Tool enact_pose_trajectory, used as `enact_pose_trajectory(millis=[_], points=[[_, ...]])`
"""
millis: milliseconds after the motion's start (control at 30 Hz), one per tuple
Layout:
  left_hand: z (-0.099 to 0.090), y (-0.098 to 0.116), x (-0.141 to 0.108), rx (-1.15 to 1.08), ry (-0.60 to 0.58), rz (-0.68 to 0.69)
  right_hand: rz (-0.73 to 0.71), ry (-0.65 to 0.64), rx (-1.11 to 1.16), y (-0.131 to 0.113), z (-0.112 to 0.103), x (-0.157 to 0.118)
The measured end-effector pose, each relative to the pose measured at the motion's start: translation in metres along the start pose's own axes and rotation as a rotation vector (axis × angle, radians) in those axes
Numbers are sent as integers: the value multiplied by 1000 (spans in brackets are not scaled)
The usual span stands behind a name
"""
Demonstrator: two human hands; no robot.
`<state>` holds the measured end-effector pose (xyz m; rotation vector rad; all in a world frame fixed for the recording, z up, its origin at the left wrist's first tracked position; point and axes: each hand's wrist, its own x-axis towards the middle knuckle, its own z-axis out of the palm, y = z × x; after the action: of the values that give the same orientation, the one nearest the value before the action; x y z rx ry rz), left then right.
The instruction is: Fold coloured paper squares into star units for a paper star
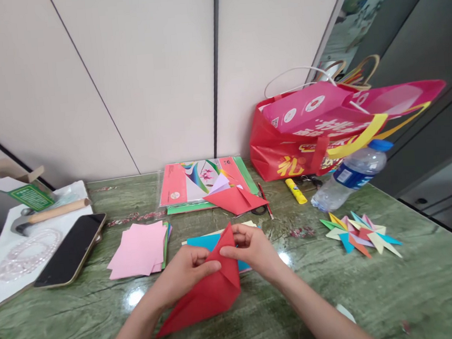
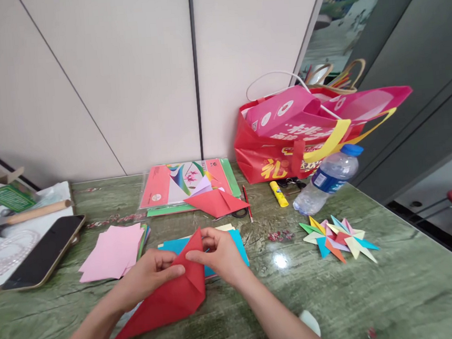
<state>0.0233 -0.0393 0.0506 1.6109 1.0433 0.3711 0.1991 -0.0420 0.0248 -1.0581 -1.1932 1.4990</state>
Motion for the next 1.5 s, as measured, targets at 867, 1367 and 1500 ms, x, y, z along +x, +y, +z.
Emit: enact_pose_trajectory(millis=[867, 1367, 1500], points=[[10, 9, -1, -90, 181, -8, -28, 168, 137, -1, 0, 0], [11, 10, -4, -72, 150, 15, -44, 209, 116, -5, 3, -1], [11, 12, -4, -57, 159, 12, -39, 206, 127, -5, 3, -1]])
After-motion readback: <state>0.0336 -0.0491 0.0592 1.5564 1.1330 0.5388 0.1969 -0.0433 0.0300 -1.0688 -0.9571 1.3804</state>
